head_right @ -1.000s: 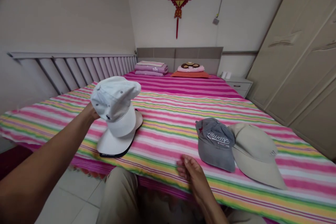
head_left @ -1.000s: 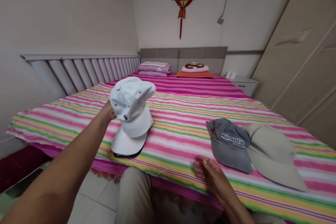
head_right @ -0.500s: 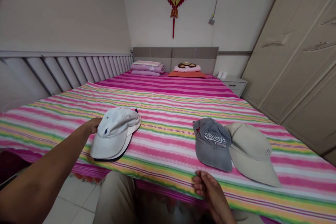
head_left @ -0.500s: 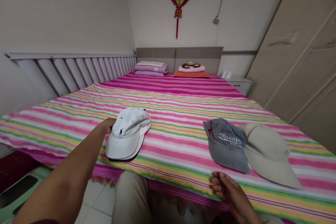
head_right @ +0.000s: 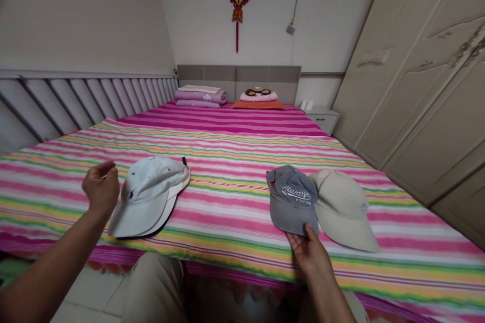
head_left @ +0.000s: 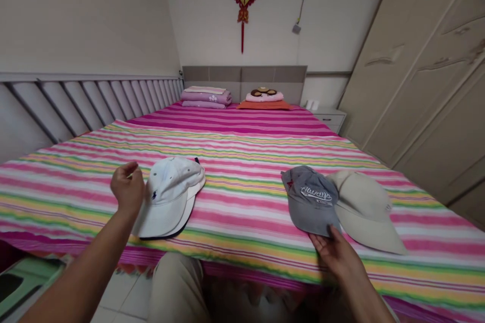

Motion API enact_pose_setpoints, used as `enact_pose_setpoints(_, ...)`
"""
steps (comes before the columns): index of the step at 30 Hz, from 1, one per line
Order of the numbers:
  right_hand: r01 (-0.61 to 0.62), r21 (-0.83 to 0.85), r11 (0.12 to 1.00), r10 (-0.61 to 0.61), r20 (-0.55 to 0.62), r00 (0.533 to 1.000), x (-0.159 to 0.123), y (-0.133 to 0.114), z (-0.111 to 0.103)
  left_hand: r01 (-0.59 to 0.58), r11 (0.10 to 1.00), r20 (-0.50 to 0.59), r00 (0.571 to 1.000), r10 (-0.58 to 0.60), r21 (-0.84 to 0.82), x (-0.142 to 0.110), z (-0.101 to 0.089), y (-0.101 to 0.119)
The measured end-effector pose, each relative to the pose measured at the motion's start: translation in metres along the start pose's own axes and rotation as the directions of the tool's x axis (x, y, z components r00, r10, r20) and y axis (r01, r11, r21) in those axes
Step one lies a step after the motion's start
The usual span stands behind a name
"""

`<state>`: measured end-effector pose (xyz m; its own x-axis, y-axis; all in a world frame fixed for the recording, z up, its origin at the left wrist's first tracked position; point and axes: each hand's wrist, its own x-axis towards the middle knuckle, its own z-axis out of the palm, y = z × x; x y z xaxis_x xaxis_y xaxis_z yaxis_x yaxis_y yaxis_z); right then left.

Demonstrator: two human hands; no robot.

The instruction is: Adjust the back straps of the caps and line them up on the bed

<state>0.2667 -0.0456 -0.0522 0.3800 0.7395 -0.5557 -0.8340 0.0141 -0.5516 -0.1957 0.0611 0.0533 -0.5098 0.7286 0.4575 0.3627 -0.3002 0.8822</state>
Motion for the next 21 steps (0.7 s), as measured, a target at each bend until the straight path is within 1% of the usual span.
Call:
enact_pose_setpoints(1,-0.002,0.026,1.0,0.002,0.002,1.0,0.002,0.0,0.004,-0.131,0.982,-0.139,0.979,0.15,0.136,-0.018,0.0,0.002)
enact_pose_setpoints(2,-0.001,0.042,0.999,0.0,0.008,1.0,0.003,0.002,0.008,-0.207,0.958,-0.11,0.967,0.232,0.201,-0.039,0.002,0.003)
enact_pose_setpoints(3,0.003,0.047,0.999,-0.004,0.019,1.0,0.003,0.005,0.011,-0.218,0.958,-0.019,0.974,0.225,0.184,-0.063,0.007,0.002)
enact_pose_setpoints(4,0.003,0.05,0.999,-0.005,0.036,0.999,0.002,0.009,0.014,-0.165,0.98,0.163,0.976,0.145,0.113,-0.09,0.013,0.0)
enact_pose_setpoints(5,-0.007,0.056,0.998,0.003,0.061,0.998,-0.002,0.015,0.015,-0.04,0.999,0.358,0.933,0.026,0.032,-0.116,0.021,-0.004)
enact_pose_setpoints(6,-0.027,0.059,0.998,0.021,0.096,0.995,-0.007,0.022,0.015,0.142,0.989,0.531,0.84,-0.107,-0.026,-0.14,0.03,-0.008)
enact_pose_setpoints(7,-0.058,0.056,0.997,0.049,0.146,0.988,-0.013,0.029,0.014,0.361,0.931,0.647,0.722,-0.245,-0.051,-0.162,0.04,-0.011)
enact_pose_setpoints(8,-0.094,0.043,0.995,0.083,0.206,0.975,-0.02,0.037,0.012,0.565,0.823,0.741,0.576,-0.345,-0.056,-0.178,0.051,-0.013)
enact_pose_setpoints(9,-0.13,0.013,0.991,0.122,0.273,0.954,-0.029,0.044,0.008,0.728,0.681,0.786,0.466,-0.407,-0.079,-0.19,0.062,-0.013)
enact_pose_setpoints(10,-0.157,-0.036,0.987,0.16,0.34,0.927,-0.037,0.051,0.003,0.846,0.523,0.837,0.359,-0.414,-0.104,-0.196,0.072,-0.012)
enact_pose_setpoints(11,-0.164,-0.091,0.982,0.187,0.4,0.897,-0.045,0.058,-0.003,0.921,0.374,0.879,0.263,-0.397,-0.107,-0.197,0.081,-0.01)
enact_pose_setpoints(12,-0.153,-0.158,0.975,0.209,0.453,0.867,-0.052,0.063,-0.009,0.956,0.264,0.908,0.218,-0.359,-0.126,-0.194,0.089,-0.006)
enact_pose_setpoints(13,-0.126,-0.229,0.965,0.227,0.502,0.835,-0.058,0.067,-0.017,0.968,0.191,0.926,0.215,-0.311,-0.161,-0.188,0.095,-0.001)
enact_pose_setpoints(14,-0.083,-0.296,0.952,0.239,0.543,0.805,-0.062,0.07,-0.025,0.967,0.145,0.932,0.242,-0.269,-0.209,-0.18,0.101,0.004)
enact_pose_setpoints(16,0.006,-0.433,0.901,0.286,0.605,0.743,-0.066,0.073,-0.04,0.951,0.109,0.92,0.307,-0.244,-0.288,-0.166,0.106,0.013)
enact_pose_setpoints(17,0.039,-0.5,0.865,0.33,0.626,0.706,-0.067,0.072,-0.046,0.943,0.112,0.91,0.333,-0.246,-0.315,-0.161,0.107,0.016)
enact_pose_setpoints(19,0.07,-0.615,0.785,0.458,0.653,0.603,-0.068,0.066,-0.054,0.927,0.149,0.897,0.37,-0.24,-0.343,-0.157,0.106,0.022)
enact_pose_setpoints(20,0.076,-0.651,0.755,0.511,0.658,0.553,-0.069,0.061,-0.055,0.919,0.177,0.896,0.387,-0.218,-0.354,-0.158,0.104,0.024)
enact_pose_setpoints(21,0.082,-0.67,0.738,0.545,0.663,0.513,-0.07,0.056,-0.054,0.912,0.207,0.901,0.393,-0.185,-0.355,-0.161,0.102,0.027)
